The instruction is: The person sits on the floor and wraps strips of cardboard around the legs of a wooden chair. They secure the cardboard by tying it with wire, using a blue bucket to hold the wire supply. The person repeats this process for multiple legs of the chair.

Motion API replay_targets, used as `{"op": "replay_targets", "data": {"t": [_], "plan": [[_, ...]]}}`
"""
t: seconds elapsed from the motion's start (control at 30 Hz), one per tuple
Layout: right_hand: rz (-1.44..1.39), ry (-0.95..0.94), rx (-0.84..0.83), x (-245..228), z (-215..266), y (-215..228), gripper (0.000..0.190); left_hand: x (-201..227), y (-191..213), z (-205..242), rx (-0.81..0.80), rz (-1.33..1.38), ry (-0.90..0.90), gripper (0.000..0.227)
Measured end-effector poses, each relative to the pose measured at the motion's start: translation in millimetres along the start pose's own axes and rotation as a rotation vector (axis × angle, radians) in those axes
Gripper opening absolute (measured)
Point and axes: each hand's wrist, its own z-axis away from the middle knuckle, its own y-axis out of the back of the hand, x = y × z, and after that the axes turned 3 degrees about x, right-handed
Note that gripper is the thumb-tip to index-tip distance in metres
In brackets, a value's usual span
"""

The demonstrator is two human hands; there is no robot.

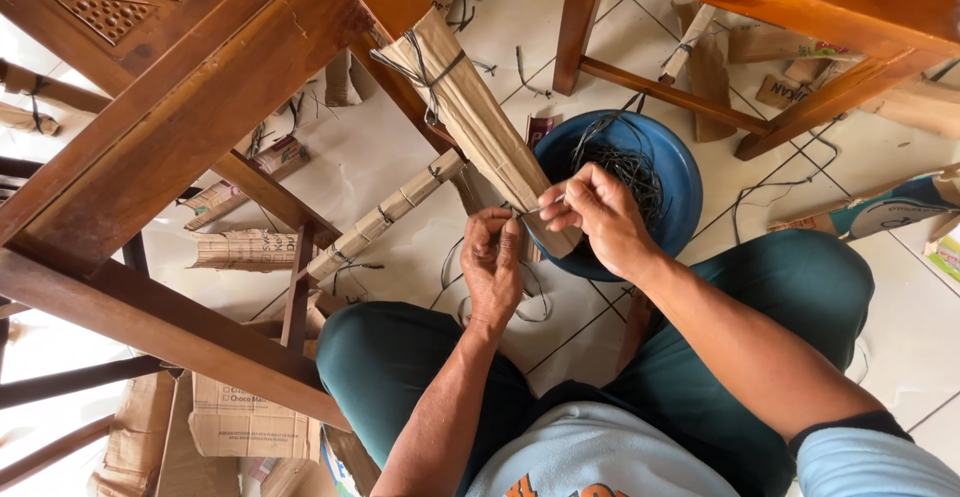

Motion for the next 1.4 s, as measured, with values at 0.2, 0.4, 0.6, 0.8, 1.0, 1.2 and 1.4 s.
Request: {"op": "replay_targets", "data": {"t": [0.2,0.4,0.6,0.8,1.0,1.2,1.4], "plan": [[-0.122,-0.117,0.131,15,-16,5,0.021,15,-3,-7,-0.167,0.183,0.027,0.021],[0.046,-0.116,0.212,24,-33,4,0.022,5,10,-19,-0.261,-0.164,-0.179,0.015],[0.456,0.075,0.076,-8,-9,21,0.022,-3,6,-13,-0.177,-0.113,-0.127,0.009],[0.749,0.412,-0.169,-14,18,0,0.016,4,-1,-12,-0.166,-0.107,-0.155,0.007],[0.710,0.529,-0.211,-19,13,-9,0.019,-5,-2,-13,-0.223,-0.196,-0.304,0.013],[0.749,0.495,-0.230,-23,-1,3,0.015,6,-1,-15,-0.232,-0.156,-0.317,0.010],[0.773,0.452,-0.240,-7,-6,9,0.011,6,0,-16,-0.252,-0.123,-0.294,0.008]]}}
